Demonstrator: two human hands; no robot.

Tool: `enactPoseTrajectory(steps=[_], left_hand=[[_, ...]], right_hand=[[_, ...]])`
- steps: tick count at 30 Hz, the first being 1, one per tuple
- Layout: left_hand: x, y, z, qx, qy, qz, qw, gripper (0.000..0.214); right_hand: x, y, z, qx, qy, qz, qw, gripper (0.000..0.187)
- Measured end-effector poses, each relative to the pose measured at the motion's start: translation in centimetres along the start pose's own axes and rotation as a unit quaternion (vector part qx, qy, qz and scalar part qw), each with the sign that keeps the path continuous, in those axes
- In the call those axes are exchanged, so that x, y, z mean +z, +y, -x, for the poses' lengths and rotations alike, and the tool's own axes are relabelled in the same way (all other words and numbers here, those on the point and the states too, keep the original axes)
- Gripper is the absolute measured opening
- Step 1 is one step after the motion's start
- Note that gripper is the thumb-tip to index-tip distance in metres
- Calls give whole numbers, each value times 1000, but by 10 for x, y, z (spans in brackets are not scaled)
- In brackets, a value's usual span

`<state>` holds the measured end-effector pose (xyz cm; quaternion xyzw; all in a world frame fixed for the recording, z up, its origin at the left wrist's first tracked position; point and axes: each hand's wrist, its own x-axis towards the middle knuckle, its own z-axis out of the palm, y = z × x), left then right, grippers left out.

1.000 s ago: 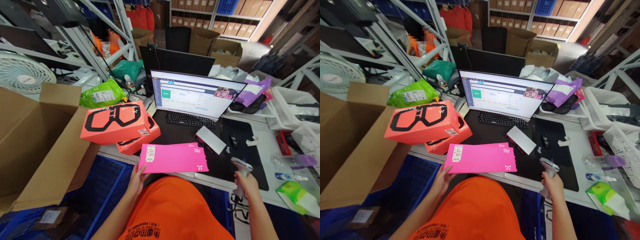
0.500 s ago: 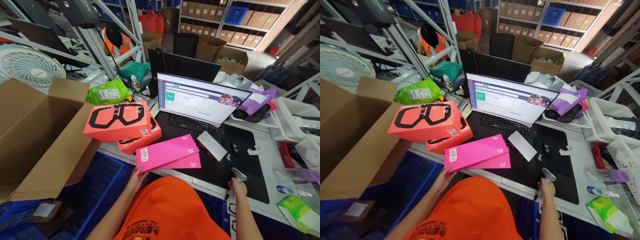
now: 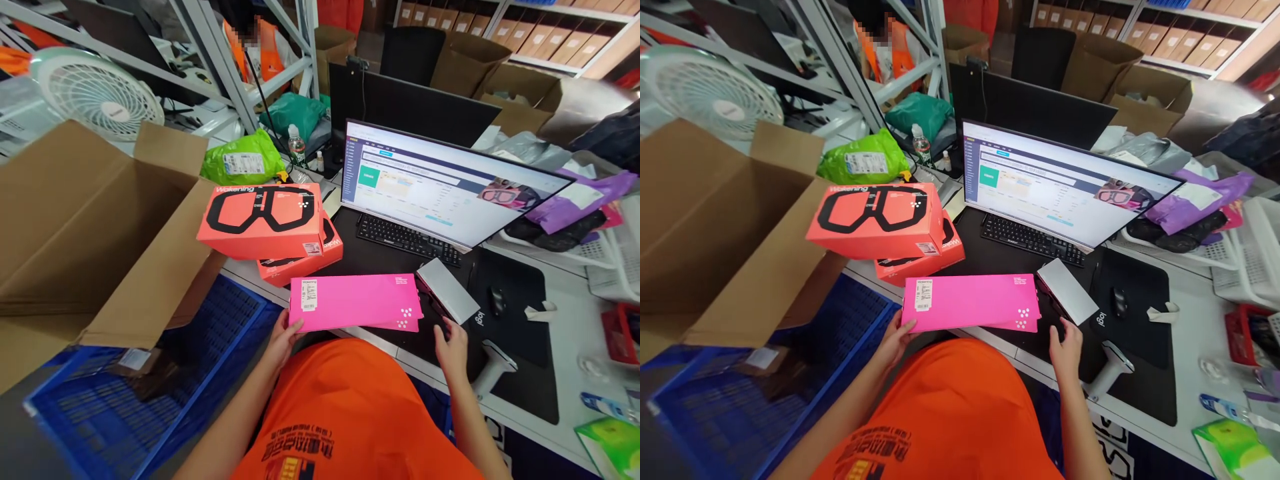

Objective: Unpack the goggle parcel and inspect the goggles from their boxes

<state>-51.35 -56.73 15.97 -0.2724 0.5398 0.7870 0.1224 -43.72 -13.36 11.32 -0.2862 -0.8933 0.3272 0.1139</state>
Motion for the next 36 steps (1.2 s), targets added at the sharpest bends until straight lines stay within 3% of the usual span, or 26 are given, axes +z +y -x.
enactPoseTrajectory(steps=[5,9,14,21,30,33,36], left_hand=[[-7,-2,-4,-28,-23,-4,999,62],[-18,-9,-16,-21,-9,-121,992,55],[-33,-17,-32,9,28,-220,975,27],[-38,-14,-43,49,32,-267,962,14],[-24,-8,-59,37,-24,-300,953,28],[-21,-6,-61,24,-21,-316,948,29],[-21,-6,-71,1,-16,-321,947,27]], right_hand=[[31,-19,-7,38,-106,-48,993,65],[40,-21,-9,29,-129,-35,991,64],[40,-26,-15,40,-142,-14,989,62],[32,-33,-11,53,-139,-18,989,49],[20,-35,5,72,-134,-56,987,40],[6,-29,2,73,-115,-67,988,38],[-22,-9,-13,83,-59,-62,993,40]])
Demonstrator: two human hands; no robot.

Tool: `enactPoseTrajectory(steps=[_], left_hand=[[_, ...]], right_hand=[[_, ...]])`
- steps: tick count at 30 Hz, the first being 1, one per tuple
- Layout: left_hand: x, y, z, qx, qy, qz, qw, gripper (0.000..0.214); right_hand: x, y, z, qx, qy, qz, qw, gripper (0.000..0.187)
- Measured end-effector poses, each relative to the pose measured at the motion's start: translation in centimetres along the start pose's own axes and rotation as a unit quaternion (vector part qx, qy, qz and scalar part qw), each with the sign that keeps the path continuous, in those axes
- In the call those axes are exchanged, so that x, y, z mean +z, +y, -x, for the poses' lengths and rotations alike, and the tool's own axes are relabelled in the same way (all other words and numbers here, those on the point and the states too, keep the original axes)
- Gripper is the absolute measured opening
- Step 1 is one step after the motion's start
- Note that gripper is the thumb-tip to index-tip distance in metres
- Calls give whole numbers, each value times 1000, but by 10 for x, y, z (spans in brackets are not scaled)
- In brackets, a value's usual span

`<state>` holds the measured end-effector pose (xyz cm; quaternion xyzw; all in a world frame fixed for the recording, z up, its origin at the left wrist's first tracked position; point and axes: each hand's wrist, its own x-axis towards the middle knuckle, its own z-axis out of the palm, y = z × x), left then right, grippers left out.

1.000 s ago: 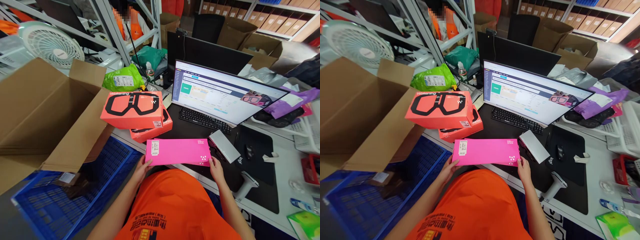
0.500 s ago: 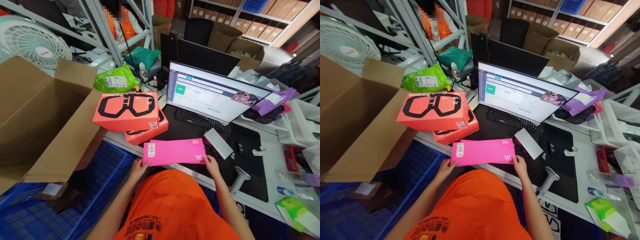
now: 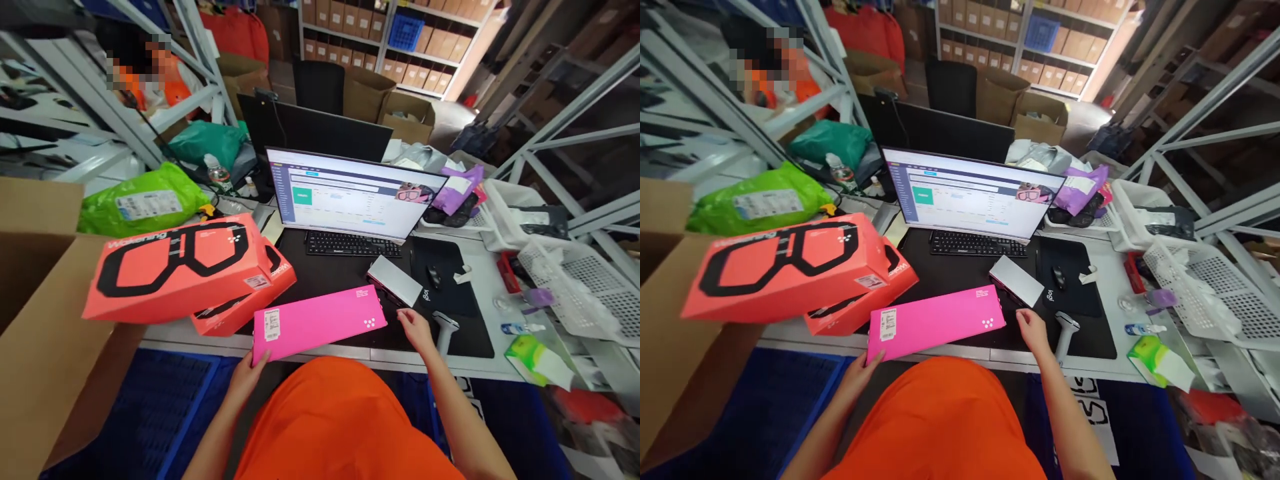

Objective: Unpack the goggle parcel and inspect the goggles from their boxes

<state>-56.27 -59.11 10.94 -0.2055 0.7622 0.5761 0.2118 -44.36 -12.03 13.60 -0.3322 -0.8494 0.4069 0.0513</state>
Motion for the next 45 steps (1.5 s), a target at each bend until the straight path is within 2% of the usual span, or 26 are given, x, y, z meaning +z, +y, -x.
enactPoseTrajectory(steps=[3,6,8,10,15,20,24,29,36,45], left_hand=[[2,-2,-9,-26,0,-7,1000,29],[8,-3,-7,-36,22,3,999,32],[16,-2,1,-35,41,44,998,34],[26,-1,7,-37,61,94,993,36],[46,-8,9,-51,142,169,974,33],[64,-27,11,-8,215,201,956,41],[80,-32,18,26,277,148,949,48],[93,-35,19,62,319,85,942,51],[105,-41,13,57,380,47,922,62],[106,-43,12,79,385,30,919,63]], right_hand=[[-43,25,-32,13,73,21,997,45],[-82,52,-78,25,133,55,989,54],[-98,68,-111,19,156,77,985,63],[-105,83,-142,-5,159,93,983,71],[-97,119,-189,-66,127,113,983,79],[-85,152,-206,-122,98,148,977,78],[-80,170,-214,-180,113,188,959,72],[-79,179,-218,-225,104,218,944,63],[-79,188,-221,-256,111,193,940,56],[-76,193,-222,-262,129,182,939,58]])
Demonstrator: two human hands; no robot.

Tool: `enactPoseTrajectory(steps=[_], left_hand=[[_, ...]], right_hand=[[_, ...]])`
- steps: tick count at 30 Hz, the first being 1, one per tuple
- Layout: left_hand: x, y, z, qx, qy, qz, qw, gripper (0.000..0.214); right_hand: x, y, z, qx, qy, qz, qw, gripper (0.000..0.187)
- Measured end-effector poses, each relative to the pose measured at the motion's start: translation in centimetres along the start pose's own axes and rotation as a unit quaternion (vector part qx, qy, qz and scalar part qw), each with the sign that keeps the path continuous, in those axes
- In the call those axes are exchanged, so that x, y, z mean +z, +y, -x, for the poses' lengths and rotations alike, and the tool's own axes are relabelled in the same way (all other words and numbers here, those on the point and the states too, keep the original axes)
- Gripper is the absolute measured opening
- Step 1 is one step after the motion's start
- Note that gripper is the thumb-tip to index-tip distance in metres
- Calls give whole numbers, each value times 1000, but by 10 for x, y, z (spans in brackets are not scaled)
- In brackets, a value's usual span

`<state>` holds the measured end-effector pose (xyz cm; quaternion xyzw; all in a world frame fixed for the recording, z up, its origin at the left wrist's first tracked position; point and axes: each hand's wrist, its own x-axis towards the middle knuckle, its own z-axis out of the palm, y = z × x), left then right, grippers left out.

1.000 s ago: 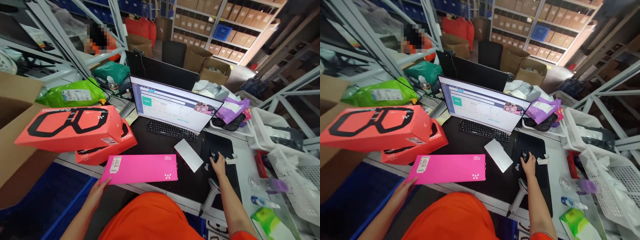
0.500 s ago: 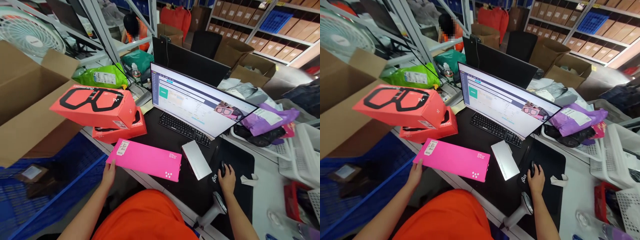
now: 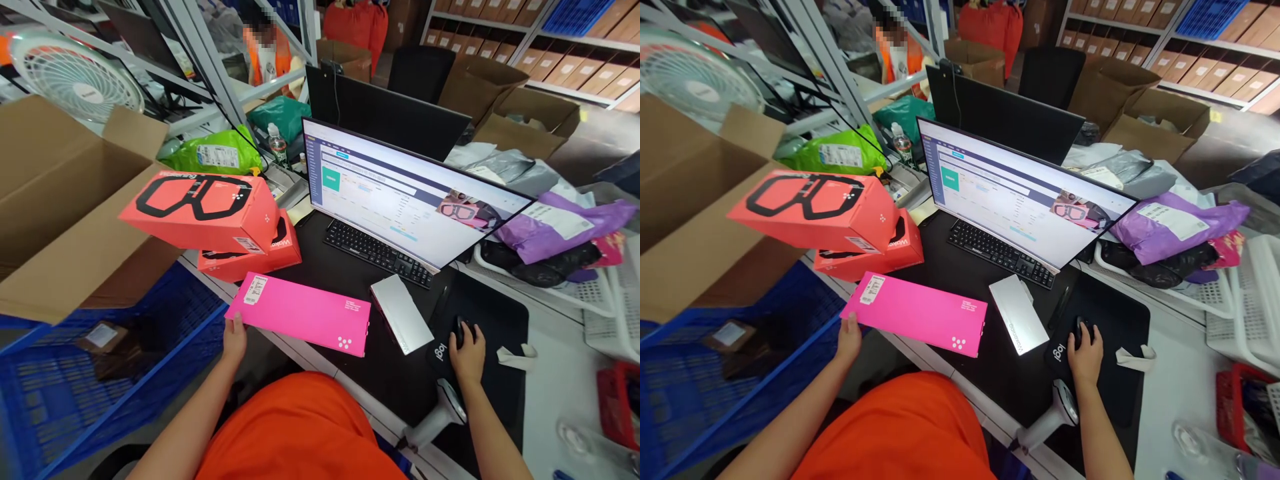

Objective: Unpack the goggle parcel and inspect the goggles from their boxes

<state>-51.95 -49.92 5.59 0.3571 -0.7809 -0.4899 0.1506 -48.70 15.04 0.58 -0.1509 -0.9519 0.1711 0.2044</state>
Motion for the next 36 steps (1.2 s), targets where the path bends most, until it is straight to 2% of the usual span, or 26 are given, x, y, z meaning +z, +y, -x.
enactPoseTrajectory(steps=[9,20,26,36], left_hand=[[-1,-7,-3,36,-18,4,999,74],[2,-14,-3,46,2,16,999,69],[1,-21,-5,39,8,5,999,64],[0,-21,-4,32,3,9,999,67]], right_hand=[[0,-4,1,20,2,-6,1000,61],[0,-2,1,5,8,-11,1000,64],[3,0,3,29,-13,-14,999,64],[0,-4,1,-7,-3,7,1000,60]])
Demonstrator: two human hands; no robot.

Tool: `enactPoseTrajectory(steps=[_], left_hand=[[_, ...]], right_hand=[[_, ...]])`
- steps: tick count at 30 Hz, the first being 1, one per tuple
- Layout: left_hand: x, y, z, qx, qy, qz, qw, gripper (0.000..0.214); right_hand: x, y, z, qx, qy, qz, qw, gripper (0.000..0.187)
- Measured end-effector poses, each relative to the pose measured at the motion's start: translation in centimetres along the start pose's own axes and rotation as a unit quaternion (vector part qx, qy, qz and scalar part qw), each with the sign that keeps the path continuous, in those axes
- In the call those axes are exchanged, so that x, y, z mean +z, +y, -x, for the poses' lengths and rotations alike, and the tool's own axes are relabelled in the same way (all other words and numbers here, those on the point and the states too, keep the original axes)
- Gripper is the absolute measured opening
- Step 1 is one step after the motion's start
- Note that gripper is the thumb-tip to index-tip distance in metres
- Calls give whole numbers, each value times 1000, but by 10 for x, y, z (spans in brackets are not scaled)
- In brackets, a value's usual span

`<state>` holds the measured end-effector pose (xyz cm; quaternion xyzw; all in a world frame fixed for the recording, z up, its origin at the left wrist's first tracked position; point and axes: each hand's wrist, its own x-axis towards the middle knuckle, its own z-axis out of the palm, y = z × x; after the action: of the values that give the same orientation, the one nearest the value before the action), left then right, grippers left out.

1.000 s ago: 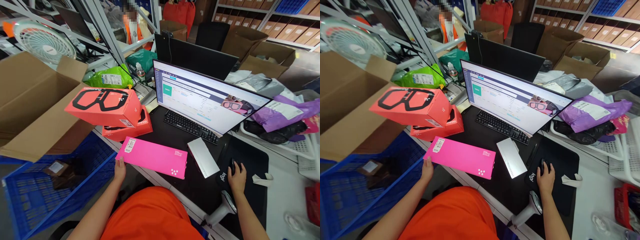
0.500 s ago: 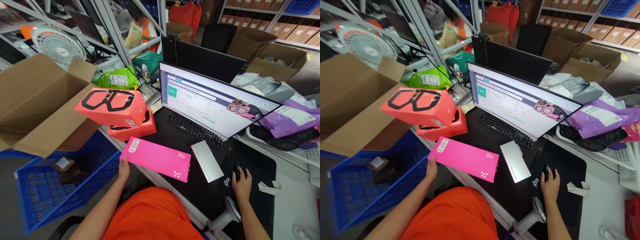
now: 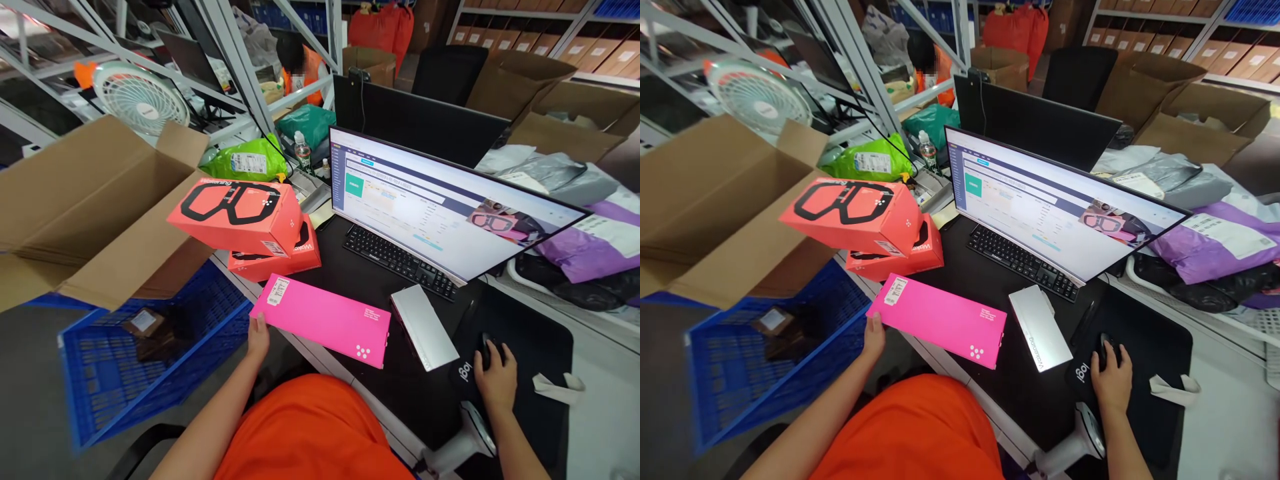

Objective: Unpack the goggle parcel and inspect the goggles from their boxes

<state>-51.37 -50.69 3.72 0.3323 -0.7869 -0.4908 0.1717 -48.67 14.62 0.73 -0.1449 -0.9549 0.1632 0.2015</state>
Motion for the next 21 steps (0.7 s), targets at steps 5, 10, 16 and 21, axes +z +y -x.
enactPoseTrajectory(steps=[5,10,16,21], left_hand=[[0,2,1,-3,4,1,1000,65],[0,3,1,-10,7,1,1000,65],[0,5,3,-4,3,5,1000,67],[1,5,2,-3,6,8,1000,69]], right_hand=[[0,0,0,-12,7,1,1000,60],[0,2,0,-10,0,4,1000,59],[0,2,0,-19,-5,2,1000,60],[-1,0,0,-26,0,2,1000,59]])
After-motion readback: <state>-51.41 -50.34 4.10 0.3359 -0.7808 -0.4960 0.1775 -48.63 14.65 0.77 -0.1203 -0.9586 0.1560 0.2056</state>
